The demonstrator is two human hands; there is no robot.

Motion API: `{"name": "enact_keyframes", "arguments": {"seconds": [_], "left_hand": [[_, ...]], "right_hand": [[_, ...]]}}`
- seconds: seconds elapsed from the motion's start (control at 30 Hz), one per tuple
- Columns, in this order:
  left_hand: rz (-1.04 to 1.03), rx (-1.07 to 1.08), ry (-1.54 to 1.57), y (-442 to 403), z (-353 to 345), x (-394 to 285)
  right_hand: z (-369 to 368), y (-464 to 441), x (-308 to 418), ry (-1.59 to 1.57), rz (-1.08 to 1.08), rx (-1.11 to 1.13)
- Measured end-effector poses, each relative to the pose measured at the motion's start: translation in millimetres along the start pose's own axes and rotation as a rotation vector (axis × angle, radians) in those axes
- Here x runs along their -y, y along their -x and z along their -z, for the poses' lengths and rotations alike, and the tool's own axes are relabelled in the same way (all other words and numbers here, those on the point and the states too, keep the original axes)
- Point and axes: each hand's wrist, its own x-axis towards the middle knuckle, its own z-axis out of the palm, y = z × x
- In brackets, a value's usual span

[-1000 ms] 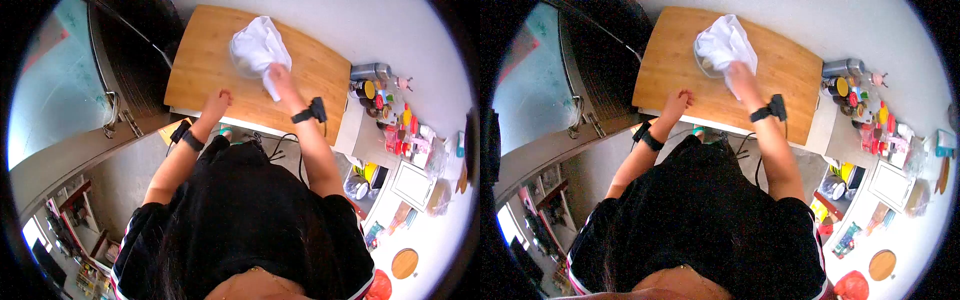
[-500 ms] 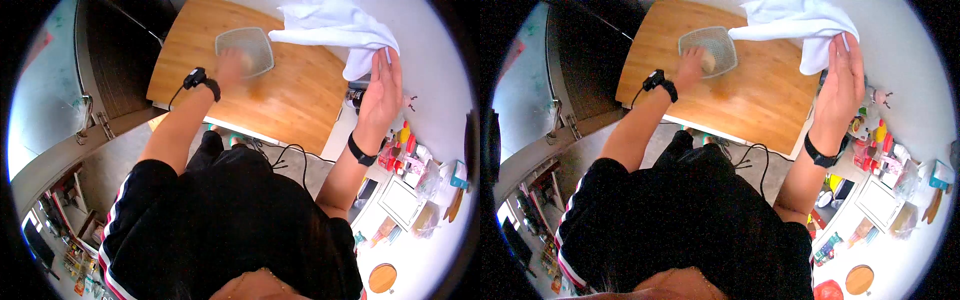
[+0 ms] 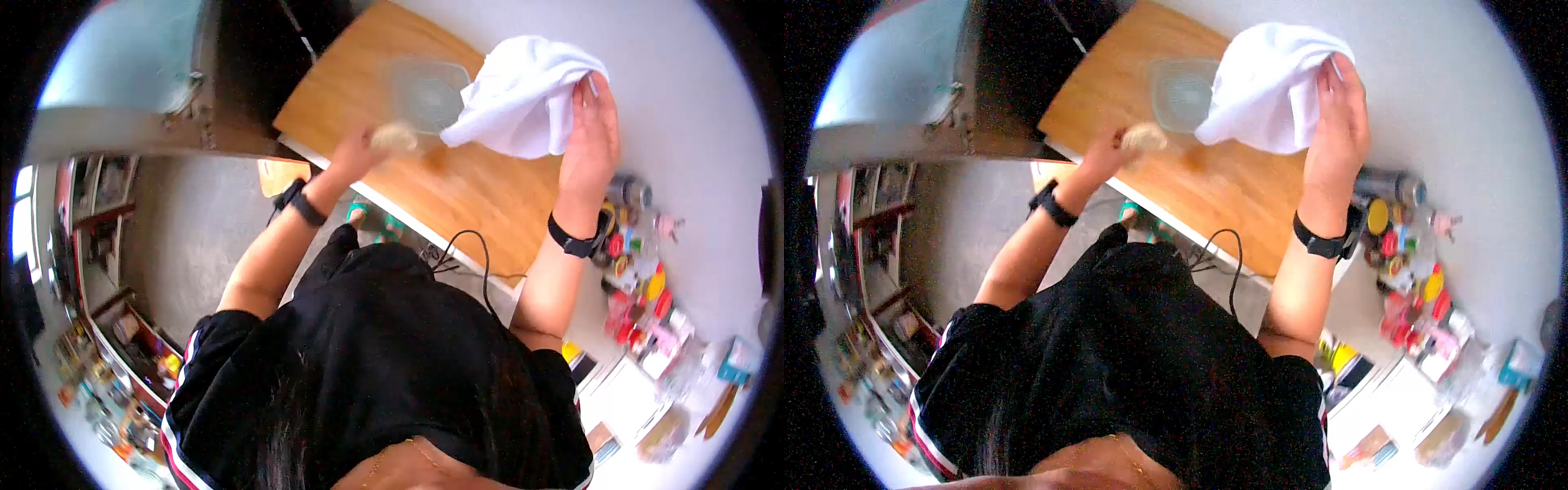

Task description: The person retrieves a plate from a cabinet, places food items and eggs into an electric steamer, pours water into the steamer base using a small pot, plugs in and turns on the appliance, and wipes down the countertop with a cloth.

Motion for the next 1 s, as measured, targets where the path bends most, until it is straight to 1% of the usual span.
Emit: {"name": "enact_keyframes", "arguments": {"seconds": [0.03, 0.07, 0.1, 0.13, 0.17, 0.2, 0.23, 0.27, 0.3, 0.33, 0.43, 0.47, 0.53, 0.6, 0.63, 0.7, 0.77, 0.83, 0.9, 1.0], "left_hand": [[0.082, 0.002, -0.001, 34, 18, -5], [0.129, 0.132, 0.251, 65, 36, -7], [0.12, -0.131, 0.019, 85, 31, 67], [0.147, -0.162, 0.221, 119, 52, 57], [0.241, -0.235, 0.136, 148, 65, 61], [0.281, -0.259, 0.365, 171, 84, 78], [0.348, -0.306, 0.352, 192, 101, 96], [0.396, -0.37, 0.336, 214, 124, 96], [0.451, -0.419, 0.326, 237, 147, 93], [0.429, -0.492, 0.358, 259, 174, 96], [0.377, -0.647, 0.434, 314, 236, 105], [0.359, -0.684, 0.451, 330, 257, 109], [0.318, -0.733, 0.485, 362, 318, 125], [0.26, -0.753, 0.505, 386, 373, 144], [0.201, -0.737, 0.476, 393, 399, 178], [0.221, -0.734, 0.413, 406, 445, 197], [0.238, -0.769, 0.413, 435, 508, 201], [0.171, -0.811, 0.404, 459, 559, 209], [0.105, -0.867, 0.386, 476, 611, 208], [0.054, -0.946, 0.369, 486, 685, 246]], "right_hand": [[-7, 4, 1, 0.131, -0.012, 0.022], [-12, 8, -5, 0.235, 0.008, 0.047], [-13, 13, -17, 0.239, 0.065, 0.112], [-21, 16, -27, 0.252, -0.006, 0.121], [-12, 21, -49, 0.304, -0.021, 0.199], [-40, 37, -34, 0.304, -0.174, 0.125], [-38, 48, -52, 0.345, -0.208, 0.153], [-20, 50, -93, 0.382, -0.265, 0.174], [-30, 61, -97, 0.451, -0.298, 0.185], [-56, 80, -96, 0.399, -0.327, 0.1], [-91, 130, -90, 0.256, -0.497, 0.287], [-105, 149, -93, 0.264, -0.556, 0.336], [-160, 188, -106, 0.291, -0.678, 0.435], [-222, 229, -115, 0.345, -0.663, 0.586], [-256, 255, -116, 0.373, -0.658, 0.653], [-337, 289, -115, 0.349, -0.729, 0.725], [-429, 328, -109, 0.342, -0.816, 0.803], [-510, 344, -105, 0.344, -0.812, 0.971], [-580, 351, -109, 0.308, -0.776, 1.068], [-669, 347, -116, 0.321, -0.685, 1.145]]}}
